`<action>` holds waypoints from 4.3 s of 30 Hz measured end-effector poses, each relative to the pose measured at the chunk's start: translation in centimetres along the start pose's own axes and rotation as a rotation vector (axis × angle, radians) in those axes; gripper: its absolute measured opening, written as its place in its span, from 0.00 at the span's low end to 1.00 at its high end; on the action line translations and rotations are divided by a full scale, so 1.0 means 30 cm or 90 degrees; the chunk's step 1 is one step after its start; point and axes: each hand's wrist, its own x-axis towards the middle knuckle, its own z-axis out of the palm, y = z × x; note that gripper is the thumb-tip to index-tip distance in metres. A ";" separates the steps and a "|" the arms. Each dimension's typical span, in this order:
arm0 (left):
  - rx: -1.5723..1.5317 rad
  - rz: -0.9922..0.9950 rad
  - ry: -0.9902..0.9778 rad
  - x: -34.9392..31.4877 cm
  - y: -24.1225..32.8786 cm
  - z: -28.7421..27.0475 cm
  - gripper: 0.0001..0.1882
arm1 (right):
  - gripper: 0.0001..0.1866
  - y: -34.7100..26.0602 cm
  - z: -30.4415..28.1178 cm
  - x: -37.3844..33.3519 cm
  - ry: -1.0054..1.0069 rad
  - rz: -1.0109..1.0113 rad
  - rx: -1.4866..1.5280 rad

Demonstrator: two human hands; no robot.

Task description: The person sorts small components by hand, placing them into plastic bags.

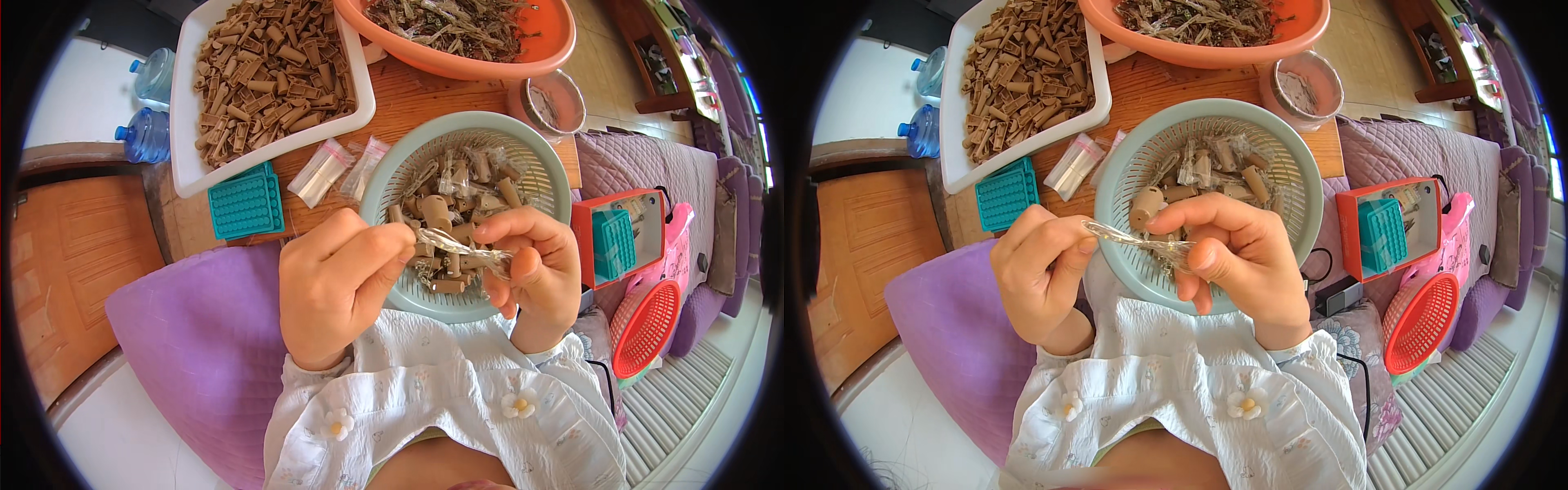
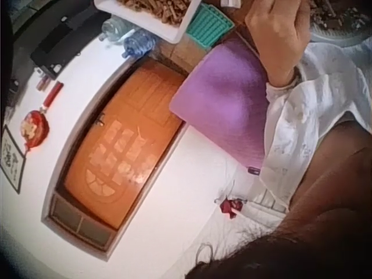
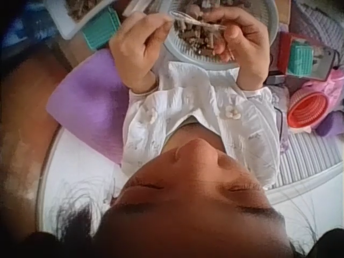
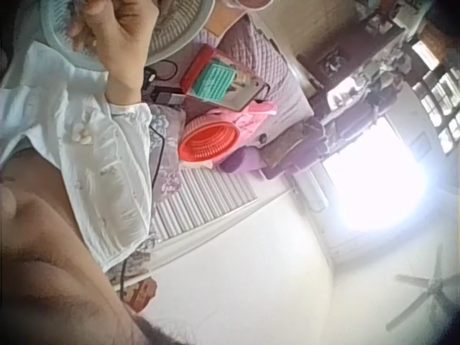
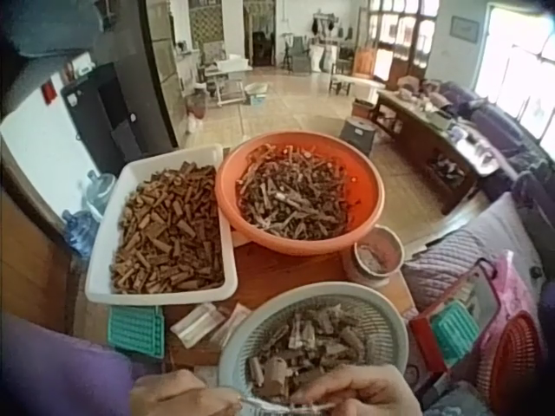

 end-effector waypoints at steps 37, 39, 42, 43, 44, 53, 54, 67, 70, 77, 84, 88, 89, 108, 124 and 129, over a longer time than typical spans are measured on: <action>-0.583 -0.078 -0.045 0.021 -0.147 0.155 0.23 | 0.10 -0.019 -0.097 0.065 -0.135 0.017 0.151; -0.192 0.080 0.027 -0.024 -0.122 0.143 0.24 | 0.11 -0.013 -0.102 0.062 -0.133 0.001 0.204; -0.241 0.092 -0.073 -0.053 -0.031 0.181 0.24 | 0.12 -0.019 -0.090 0.062 -0.156 -0.007 0.209; -0.242 0.093 -0.072 -0.046 -0.019 0.205 0.24 | 0.12 -0.020 -0.089 0.061 -0.156 -0.007 0.207; -0.267 0.041 -0.015 -0.035 -0.009 0.228 0.25 | 0.12 -0.022 -0.088 0.058 -0.147 -0.011 0.201; -0.368 0.036 -0.033 0.034 -0.015 0.242 0.20 | 0.12 -0.022 -0.089 0.051 -0.138 0.002 0.263; -0.413 -0.009 -0.069 0.035 -0.009 0.237 0.17 | 0.12 -0.019 -0.086 0.051 -0.126 0.009 0.280; -0.376 -0.064 -0.128 0.006 -0.010 0.139 0.07 | 0.13 0.029 -0.093 0.056 -0.049 0.047 0.476; -0.381 -0.076 -0.133 -0.006 -0.001 0.135 0.06 | 0.12 0.043 -0.087 0.059 -0.056 0.061 0.527; -0.269 0.017 -0.111 -0.029 0.008 0.135 0.08 | 0.12 0.076 -0.053 0.063 -0.064 0.028 0.451; -0.042 0.107 -0.022 -0.022 0.028 0.062 0.05 | 0.05 0.019 0.016 0.030 0.123 -0.145 -0.212; 0.039 0.076 0.057 -0.002 0.027 0.016 0.05 | 0.04 -0.020 0.000 0.033 -0.006 -0.110 -0.396; 0.044 0.076 0.060 0.006 0.018 0.003 0.05 | 0.04 -0.029 -0.001 0.042 -0.089 -0.105 -0.401; -0.322 -0.226 0.046 -0.051 -0.043 0.142 0.04 | 0.09 0.020 0.011 0.158 0.073 -0.037 0.132; -0.207 -0.104 0.124 -0.032 -0.050 0.104 0.02 | 0.09 0.008 0.042 0.141 0.011 -0.173 0.040; -0.203 -0.101 0.167 0.016 -0.056 0.071 0.02 | 0.07 0.016 0.024 0.191 -0.101 -0.218 0.170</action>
